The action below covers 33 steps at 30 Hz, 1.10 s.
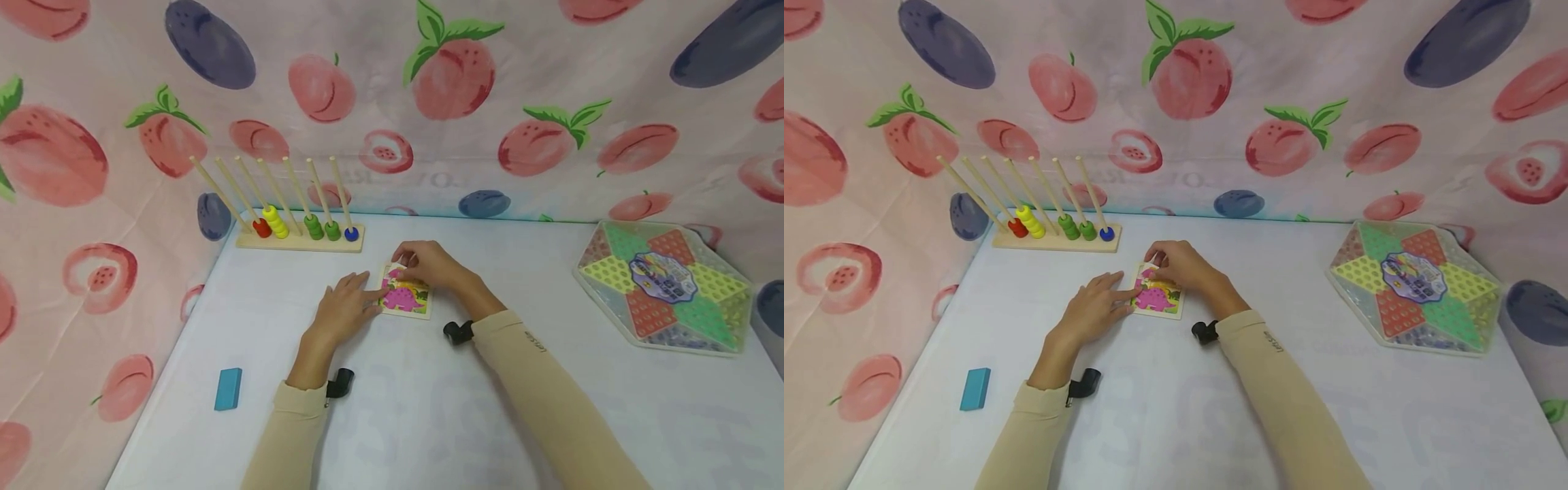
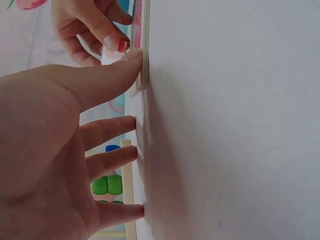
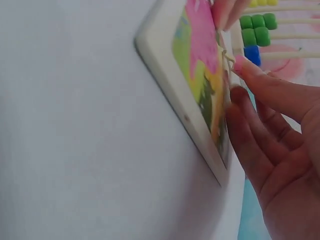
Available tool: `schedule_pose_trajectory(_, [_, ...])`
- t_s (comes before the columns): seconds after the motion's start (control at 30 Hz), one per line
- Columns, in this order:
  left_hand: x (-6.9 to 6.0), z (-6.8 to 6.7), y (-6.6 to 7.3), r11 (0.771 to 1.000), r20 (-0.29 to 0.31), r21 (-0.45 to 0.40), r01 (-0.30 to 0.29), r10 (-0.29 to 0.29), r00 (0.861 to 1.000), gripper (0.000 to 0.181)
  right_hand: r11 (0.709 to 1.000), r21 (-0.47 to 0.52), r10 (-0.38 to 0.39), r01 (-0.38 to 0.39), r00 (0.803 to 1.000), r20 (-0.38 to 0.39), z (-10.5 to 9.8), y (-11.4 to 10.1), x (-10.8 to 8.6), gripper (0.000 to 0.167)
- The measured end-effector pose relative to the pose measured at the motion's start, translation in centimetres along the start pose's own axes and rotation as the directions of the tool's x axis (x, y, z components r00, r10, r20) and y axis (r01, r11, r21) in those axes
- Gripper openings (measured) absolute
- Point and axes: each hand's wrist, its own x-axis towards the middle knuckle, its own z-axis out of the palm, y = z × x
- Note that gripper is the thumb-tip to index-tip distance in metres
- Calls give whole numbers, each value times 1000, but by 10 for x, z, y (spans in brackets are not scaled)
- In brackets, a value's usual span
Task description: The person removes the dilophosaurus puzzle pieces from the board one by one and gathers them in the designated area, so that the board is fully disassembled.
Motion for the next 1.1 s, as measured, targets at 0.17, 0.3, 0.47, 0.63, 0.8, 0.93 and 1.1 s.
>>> schedule_pose_trajectory(0.17, [-1, 0, 1, 1000, 5, 2, -3, 3, 1000, 44, 997, 74, 3, 0, 999, -33, -13, 4, -7, 30])
schedule_pose_trajectory(0.3, [-1, -2, 0, 1000, 9, 2, -7, 7, 1000, 44, 984, 176, 7, 3, 998, -56, -28, 10, -16, 33])
schedule_pose_trajectory(0.47, [-1, -2, 1, 1000, 8, -5, -14, 14, 1000, 47, 973, 231, 19, 3, 995, -95, -43, 19, -26, 35])
schedule_pose_trajectory(0.63, [-2, -1, 2, 1000, -3, -19, -16, 16, 1000, 46, 971, 240, 32, -5, 994, -107, -50, 26, -34, 37])
schedule_pose_trajectory(0.8, [-1, -1, 2, 999, -9, -29, -14, 14, 1000, 46, 971, 234, 64, -38, 993, -104, -52, 31, -42, 35])
schedule_pose_trajectory(0.93, [-1, -1, 1, 999, -15, -42, -19, 18, 1000, 45, 972, 219, 114, -89, 988, -104, -51, 38, -47, 32])
schedule_pose_trajectory(1.1, [-1, 0, 1, 999, -17, -50, -20, 19, 1000, 44, 971, 208, 146, -119, 982, -118, -50, 49, -52, 28])
